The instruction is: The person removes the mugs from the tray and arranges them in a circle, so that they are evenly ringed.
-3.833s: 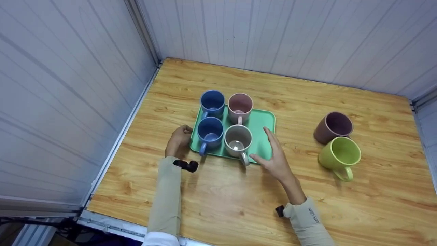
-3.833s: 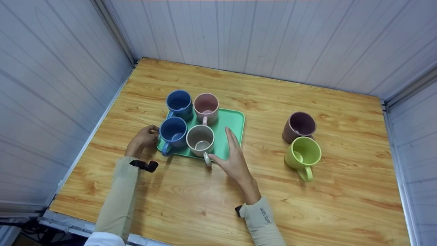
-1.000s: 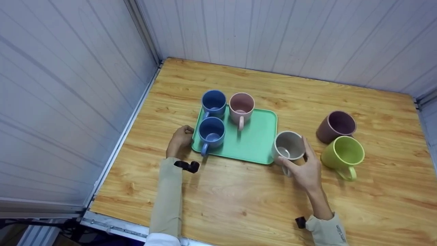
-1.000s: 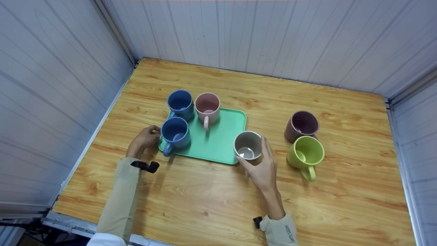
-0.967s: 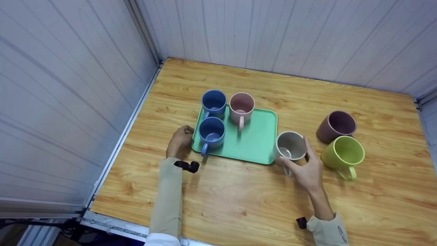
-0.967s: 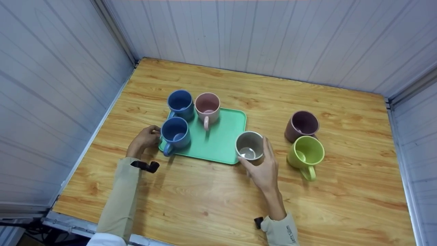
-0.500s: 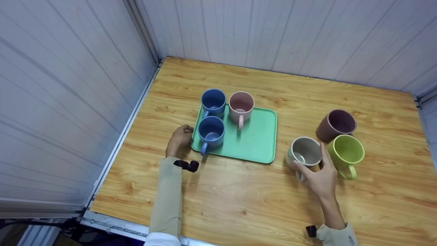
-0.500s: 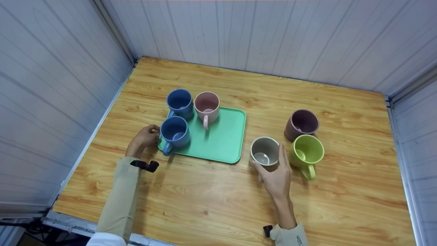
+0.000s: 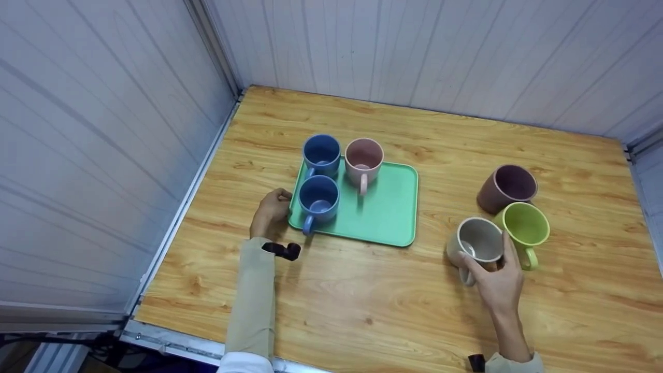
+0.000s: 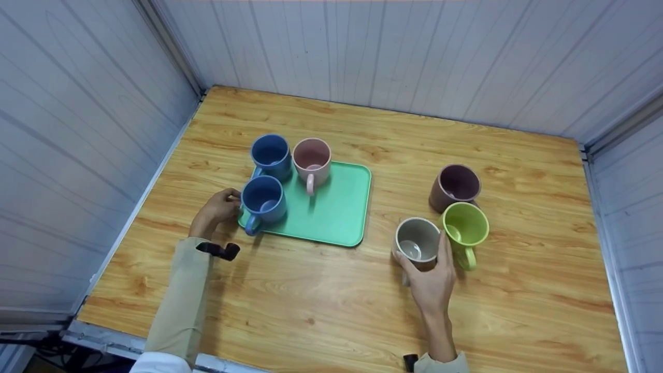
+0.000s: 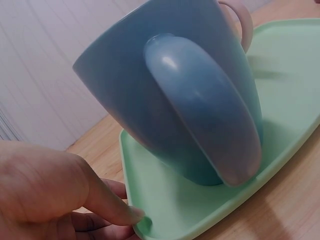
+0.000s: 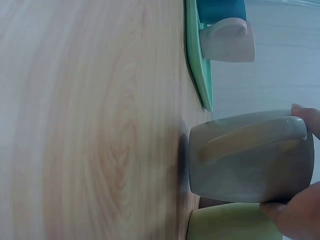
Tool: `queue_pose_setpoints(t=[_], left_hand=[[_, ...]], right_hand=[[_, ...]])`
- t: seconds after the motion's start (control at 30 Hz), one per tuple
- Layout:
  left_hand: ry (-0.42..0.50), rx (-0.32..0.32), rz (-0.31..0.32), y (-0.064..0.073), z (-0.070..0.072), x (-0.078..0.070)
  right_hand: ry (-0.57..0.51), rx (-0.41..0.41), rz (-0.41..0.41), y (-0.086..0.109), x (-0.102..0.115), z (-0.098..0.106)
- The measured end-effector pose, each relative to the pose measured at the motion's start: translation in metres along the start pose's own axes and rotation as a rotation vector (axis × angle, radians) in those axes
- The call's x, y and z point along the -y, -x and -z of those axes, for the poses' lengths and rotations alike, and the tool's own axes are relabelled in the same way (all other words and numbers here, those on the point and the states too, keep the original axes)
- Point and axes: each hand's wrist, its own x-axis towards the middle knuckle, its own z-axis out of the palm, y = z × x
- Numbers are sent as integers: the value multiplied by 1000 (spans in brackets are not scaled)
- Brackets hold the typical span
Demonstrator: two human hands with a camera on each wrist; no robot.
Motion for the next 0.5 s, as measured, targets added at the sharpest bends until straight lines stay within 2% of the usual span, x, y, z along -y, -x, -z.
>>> queue_pose_setpoints(t=[0.3,0.5], left_hand=[[-22,-2,-9,1,0,1],[-2,7,-2,1,0,1]], right_hand=[[-15,-4,-24,7,-2,9],[-9,-37,-25,11,-5,12]])
